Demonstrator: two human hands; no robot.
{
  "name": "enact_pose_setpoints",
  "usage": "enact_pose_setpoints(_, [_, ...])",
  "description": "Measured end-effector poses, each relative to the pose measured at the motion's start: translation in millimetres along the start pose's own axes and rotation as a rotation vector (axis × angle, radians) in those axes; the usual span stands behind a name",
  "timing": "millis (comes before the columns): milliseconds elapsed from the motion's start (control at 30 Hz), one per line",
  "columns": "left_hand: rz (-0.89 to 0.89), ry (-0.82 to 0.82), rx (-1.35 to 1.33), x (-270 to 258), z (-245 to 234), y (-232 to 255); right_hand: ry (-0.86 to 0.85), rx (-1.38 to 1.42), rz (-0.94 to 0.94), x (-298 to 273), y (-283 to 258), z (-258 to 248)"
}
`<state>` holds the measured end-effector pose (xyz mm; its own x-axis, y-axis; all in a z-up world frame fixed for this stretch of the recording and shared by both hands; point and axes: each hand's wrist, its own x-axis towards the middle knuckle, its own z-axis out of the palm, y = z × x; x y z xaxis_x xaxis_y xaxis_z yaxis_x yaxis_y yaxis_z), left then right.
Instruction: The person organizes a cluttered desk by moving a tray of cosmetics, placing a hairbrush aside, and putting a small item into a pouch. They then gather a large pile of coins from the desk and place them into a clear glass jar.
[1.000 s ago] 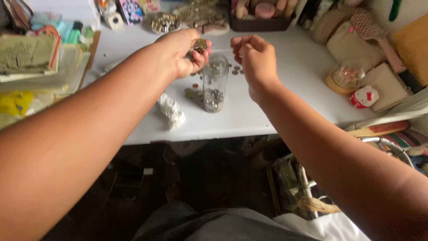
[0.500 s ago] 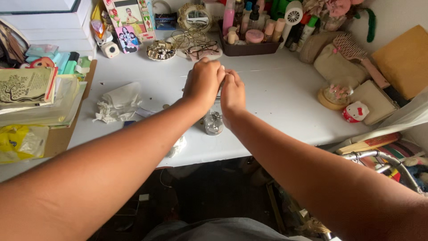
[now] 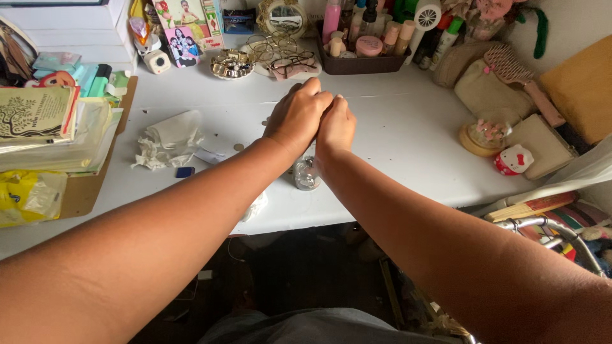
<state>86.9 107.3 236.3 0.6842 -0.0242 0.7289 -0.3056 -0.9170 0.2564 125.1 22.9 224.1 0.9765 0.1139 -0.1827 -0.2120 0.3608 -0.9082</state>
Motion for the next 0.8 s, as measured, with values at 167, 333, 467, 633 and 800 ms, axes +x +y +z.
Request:
enact_pose_setpoints(167, [0.025,-0.028,-0.083,1.4,-0.5,0.8,0.075,-0.012,0.055,-8.9,-6.2,3.7])
enact_pose_setpoints(333, [-0.008,0.058,-0.182,-6.4,8.0,-1.5,0.083,-0.006,-0.004,-9.7,-3.5,3.7])
enact_pose_setpoints(467, [0.070,0.145,-0.250,-6.9,15.9,-9.2,0.112,0.013,-0.002,-9.3,-1.9,5.1])
enact_pose_setpoints(633, [0.076,0.180,-0.304,-9.3,22.4,-11.1,0.119,0.039,-0.048,-4.6,3.2,3.3])
enact_pose_setpoints(800, [0.032,0.160,-0.355,-13.4,21.8,-8.9,0.067,0.060,-0.070,1.1,8.6,-1.9])
